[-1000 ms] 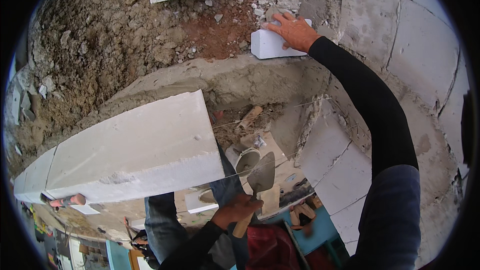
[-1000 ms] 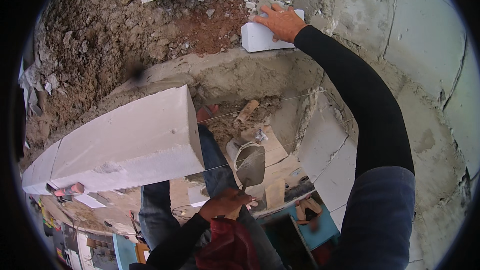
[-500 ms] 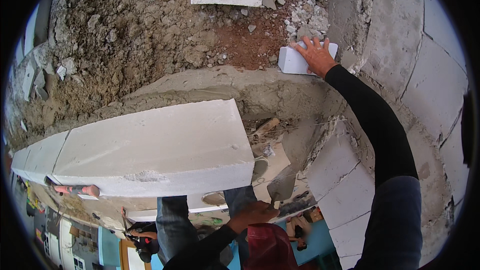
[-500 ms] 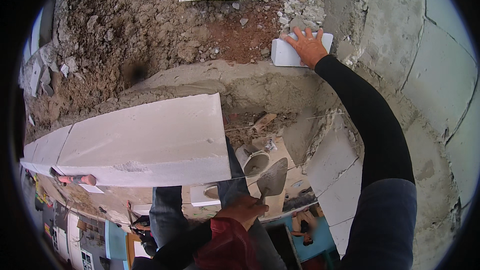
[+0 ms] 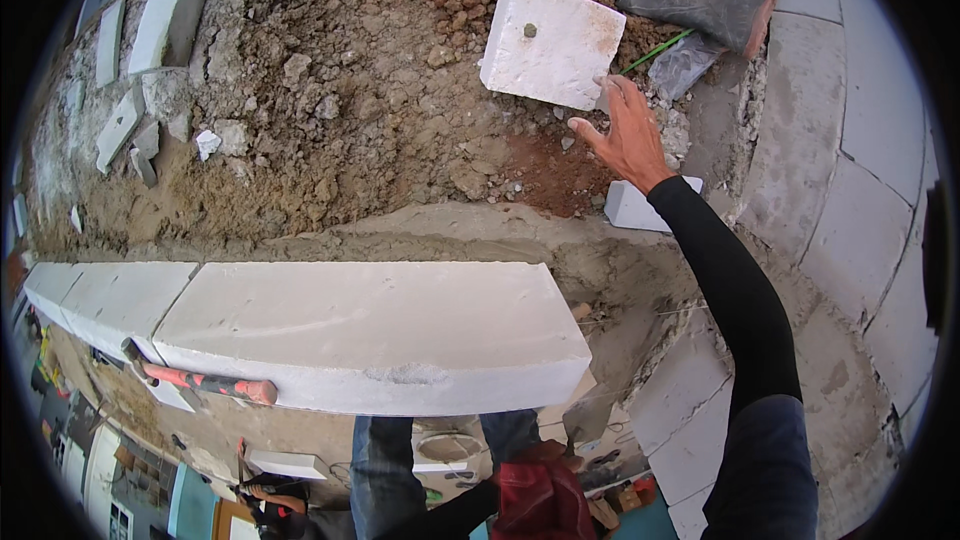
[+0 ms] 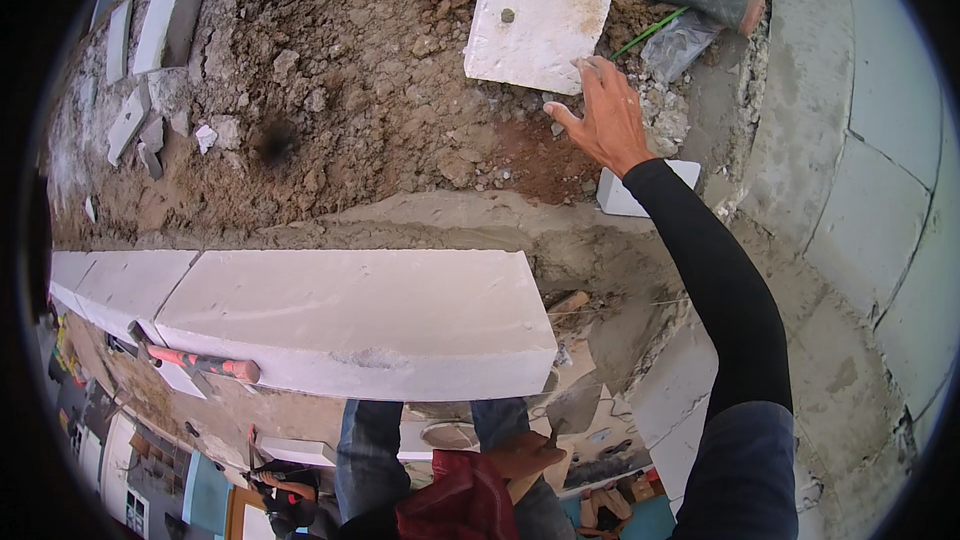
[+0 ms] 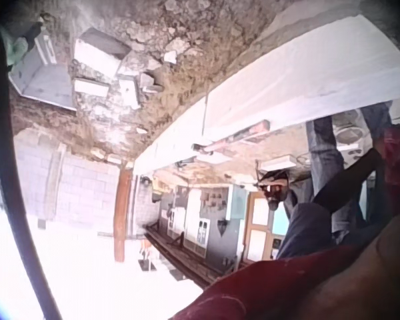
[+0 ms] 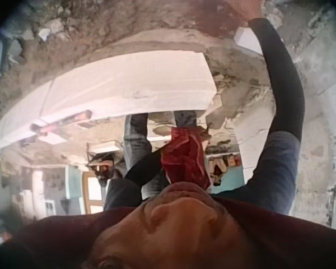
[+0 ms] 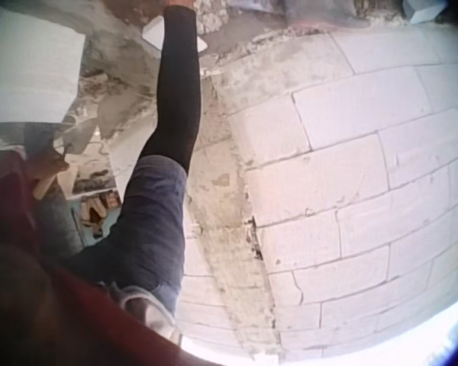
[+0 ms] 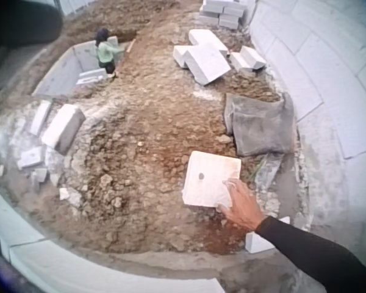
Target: The person saws a white brick with a hand saw, measures a brick using a tape measure, and then applies mortar from a bucket to a wall before placing a sawed brick section onto the mortar.
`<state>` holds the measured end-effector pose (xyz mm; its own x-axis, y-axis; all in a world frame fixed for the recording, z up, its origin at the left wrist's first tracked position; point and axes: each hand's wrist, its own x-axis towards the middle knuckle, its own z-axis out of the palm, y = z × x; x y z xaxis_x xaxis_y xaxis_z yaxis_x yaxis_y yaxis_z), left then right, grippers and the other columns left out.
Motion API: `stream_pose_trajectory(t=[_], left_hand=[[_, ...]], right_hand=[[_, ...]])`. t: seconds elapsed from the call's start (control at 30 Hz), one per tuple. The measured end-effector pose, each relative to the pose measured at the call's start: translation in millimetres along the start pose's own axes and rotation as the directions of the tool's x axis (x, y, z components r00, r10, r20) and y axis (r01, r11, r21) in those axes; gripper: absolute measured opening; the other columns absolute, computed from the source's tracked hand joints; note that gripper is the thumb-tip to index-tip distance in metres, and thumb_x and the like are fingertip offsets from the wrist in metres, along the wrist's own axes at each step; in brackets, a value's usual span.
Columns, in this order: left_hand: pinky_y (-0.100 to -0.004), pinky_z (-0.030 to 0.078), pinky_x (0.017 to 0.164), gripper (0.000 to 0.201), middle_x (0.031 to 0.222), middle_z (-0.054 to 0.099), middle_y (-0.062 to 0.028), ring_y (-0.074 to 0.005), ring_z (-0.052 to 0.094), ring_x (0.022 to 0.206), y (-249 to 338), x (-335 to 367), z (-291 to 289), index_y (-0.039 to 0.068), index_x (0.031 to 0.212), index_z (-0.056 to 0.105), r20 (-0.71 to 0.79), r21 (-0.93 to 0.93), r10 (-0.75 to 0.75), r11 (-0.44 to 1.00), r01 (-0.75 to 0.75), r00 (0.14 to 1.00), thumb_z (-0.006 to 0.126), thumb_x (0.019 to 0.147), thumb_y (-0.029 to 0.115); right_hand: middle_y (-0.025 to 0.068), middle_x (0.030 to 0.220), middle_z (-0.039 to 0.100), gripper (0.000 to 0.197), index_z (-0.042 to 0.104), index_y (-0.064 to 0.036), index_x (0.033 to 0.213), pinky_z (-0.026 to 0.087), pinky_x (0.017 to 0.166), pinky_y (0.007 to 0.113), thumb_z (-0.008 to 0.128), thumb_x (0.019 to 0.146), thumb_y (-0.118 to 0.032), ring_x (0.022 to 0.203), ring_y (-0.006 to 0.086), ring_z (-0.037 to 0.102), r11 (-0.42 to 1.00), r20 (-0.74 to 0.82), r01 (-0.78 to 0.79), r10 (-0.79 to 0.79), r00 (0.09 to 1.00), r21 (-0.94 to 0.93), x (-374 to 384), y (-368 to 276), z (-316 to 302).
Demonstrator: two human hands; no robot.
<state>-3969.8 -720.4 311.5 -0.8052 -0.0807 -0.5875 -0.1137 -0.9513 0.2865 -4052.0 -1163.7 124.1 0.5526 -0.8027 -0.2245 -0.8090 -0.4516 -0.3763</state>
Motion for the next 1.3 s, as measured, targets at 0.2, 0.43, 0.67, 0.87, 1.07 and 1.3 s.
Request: stream_pose_trajectory(t=[0.2, 0.43, 0.67, 0.87, 1.07, 1.3], left_hand=[[-0.0461, 0.051, 0.076, 0.056, 0.082, 0.069, -0.0203, -0.0360, 0.067, 0.079, 12, -15, -3, 0.001, 0.088, 0.069, -0.087, 0.142, 0.094, 0.987, -0.081, 0.992, 0.054, 0.091, 0.055], [-0.0461, 0.051, 0.077, 0.056, 0.087, 0.070, -0.0219, -0.0366, 0.068, 0.081, 26, -30, -14, 0.000, 0.092, 0.068, -0.108, 0.381, 0.278, 0.898, -0.218, 0.955, 0.053, 0.092, 0.054], [-0.0448, 0.051, 0.074, 0.059, 0.090, 0.069, -0.0218, -0.0351, 0.066, 0.082, 34, -26, -14, -0.003, 0.094, 0.067, -0.085, 0.190, 0.143, 0.974, -0.125, 0.986, 0.053, 0.094, 0.055], [-0.0486, 0.047, 0.067, 0.056, 0.074, 0.063, -0.0240, -0.0376, 0.062, 0.069, -22, 4, 2, -0.003, 0.085, 0.065, -0.131, 0.201, 0.182, 0.967, -0.154, 0.974, 0.054, 0.094, 0.051], [-0.0492, 0.045, 0.065, 0.053, 0.069, 0.061, -0.0252, -0.0365, 0.060, 0.063, -26, 4, 6, -0.004, 0.079, 0.064, -0.154, 0.159, 0.179, 0.975, -0.155, 0.972, 0.055, 0.093, 0.046], [-0.0467, 0.048, 0.066, 0.052, 0.071, 0.064, -0.0228, -0.0322, 0.063, 0.066, 1, -13, -9, -0.005, 0.082, 0.066, -0.150, 0.100, 0.086, 0.992, -0.072, 0.985, 0.057, 0.092, 0.045]], right_hand=[[0.0195, 0.146, 0.048, 0.080, 0.048, 0.0009, 0.142, 0.044, 0.104, 0.055, 0.071, 0.086, -0.052, 0.138, 0.0379, 0.044, 0.968, -0.026, -0.121, 0.118, 0.993, -0.221, 156, -7, 10], [0.0092, 0.131, 0.052, 0.093, 0.043, -0.0084, 0.145, 0.046, 0.091, 0.060, 0.086, 0.071, -0.046, 0.126, 0.0339, 0.051, 0.943, -0.022, -0.143, 0.142, 0.990, -0.301, 102, -51, 2], [0.0107, 0.137, 0.044, 0.113, 0.036, -0.0203, 0.152, 0.040, 0.091, 0.065, 0.095, 0.057, -0.035, 0.128, 0.0378, 0.045, 0.896, 0.141, -0.040, 0.114, 0.983, -0.442, 3, -39, -13], [0.0186, 0.135, 0.045, 0.113, 0.029, -0.0132, 0.153, 0.048, 0.102, 0.052, 0.092, 0.062, -0.036, 0.129, 0.0425, 0.046, 0.958, 0.372, 0.104, 0.002, 0.928, -0.265, 62, -39, -10], [0.0245, 0.138, 0.047, 0.117, 0.028, -0.0010, 0.153, 0.046, 0.106, 0.048, 0.090, 0.066, -0.050, 0.129, 0.0416, 0.050, 0.975, 0.263, -0.149, 0.188, 0.946, -0.164, 24, -28, -27], [0.0244, 0.147, 0.047, 0.109, 0.032, -0.0056, 0.154, 0.038, 0.113, 0.054, 0.086, 0.072, -0.053, 0.138, 0.0339, 0.046, 0.387, 0.721, -0.756, 0.266, 0.640, 0.529, -26, 27, -33]])
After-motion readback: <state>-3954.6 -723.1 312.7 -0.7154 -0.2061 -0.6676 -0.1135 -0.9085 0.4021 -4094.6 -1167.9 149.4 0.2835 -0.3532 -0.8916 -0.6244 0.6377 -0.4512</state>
